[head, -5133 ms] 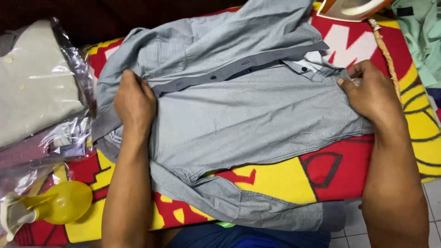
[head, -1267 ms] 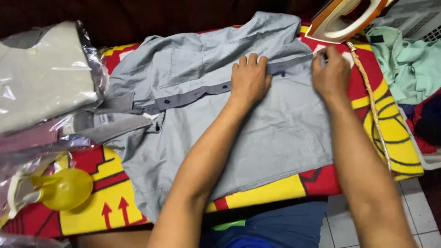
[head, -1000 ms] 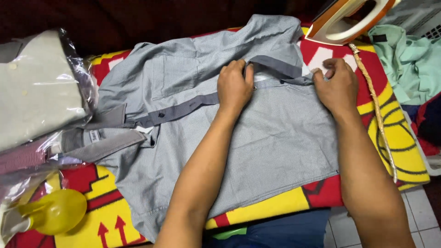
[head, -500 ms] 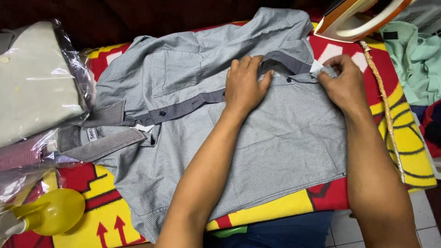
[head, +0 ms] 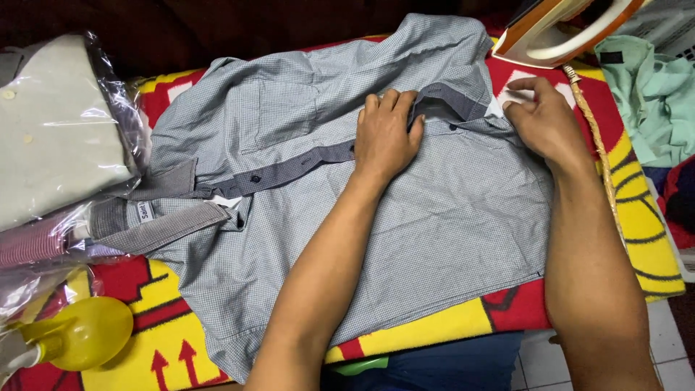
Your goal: Ironing a grey button-down shirt on a flat surface using a steam iron.
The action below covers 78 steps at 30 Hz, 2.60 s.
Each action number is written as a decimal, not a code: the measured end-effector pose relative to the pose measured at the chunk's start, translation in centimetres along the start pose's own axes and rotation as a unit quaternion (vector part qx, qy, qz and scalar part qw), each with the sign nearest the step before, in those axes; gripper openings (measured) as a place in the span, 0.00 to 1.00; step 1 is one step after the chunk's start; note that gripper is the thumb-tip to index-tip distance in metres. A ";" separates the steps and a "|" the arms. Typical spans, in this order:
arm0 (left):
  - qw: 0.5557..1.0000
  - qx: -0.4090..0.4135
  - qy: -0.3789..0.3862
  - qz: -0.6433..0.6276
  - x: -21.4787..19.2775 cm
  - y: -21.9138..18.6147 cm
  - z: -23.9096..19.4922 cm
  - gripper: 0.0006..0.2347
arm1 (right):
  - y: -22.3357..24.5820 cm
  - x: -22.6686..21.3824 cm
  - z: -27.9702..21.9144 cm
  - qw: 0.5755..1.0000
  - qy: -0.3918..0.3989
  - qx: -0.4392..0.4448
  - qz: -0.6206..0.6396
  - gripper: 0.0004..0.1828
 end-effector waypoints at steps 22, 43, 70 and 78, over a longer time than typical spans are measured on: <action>0.966 0.166 0.188 0.066 3.0 -4.9 -2.7 0.36 | -5.4 -1.2 0.8 0.975 -0.173 -0.121 -0.072 0.14; 0.982 0.087 0.152 0.069 4.1 -4.1 -2.0 0.44 | -4.4 2.3 2.1 0.937 -0.228 -0.125 -0.234 0.32; 0.992 0.119 -0.011 -0.032 -1.5 -3.5 -1.5 0.21 | -0.9 1.2 -0.7 0.843 -0.359 -0.343 -0.208 0.14; 0.970 0.134 0.183 0.082 0.9 -2.7 -1.9 0.30 | -3.7 1.3 0.5 0.886 -0.295 -0.258 -0.247 0.18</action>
Point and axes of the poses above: each hand's wrist, its own z-axis towards the middle knuckle, its own x-axis out of the palm, y = z × x, the point moved 3 cm from there along z, towards the middle knuckle
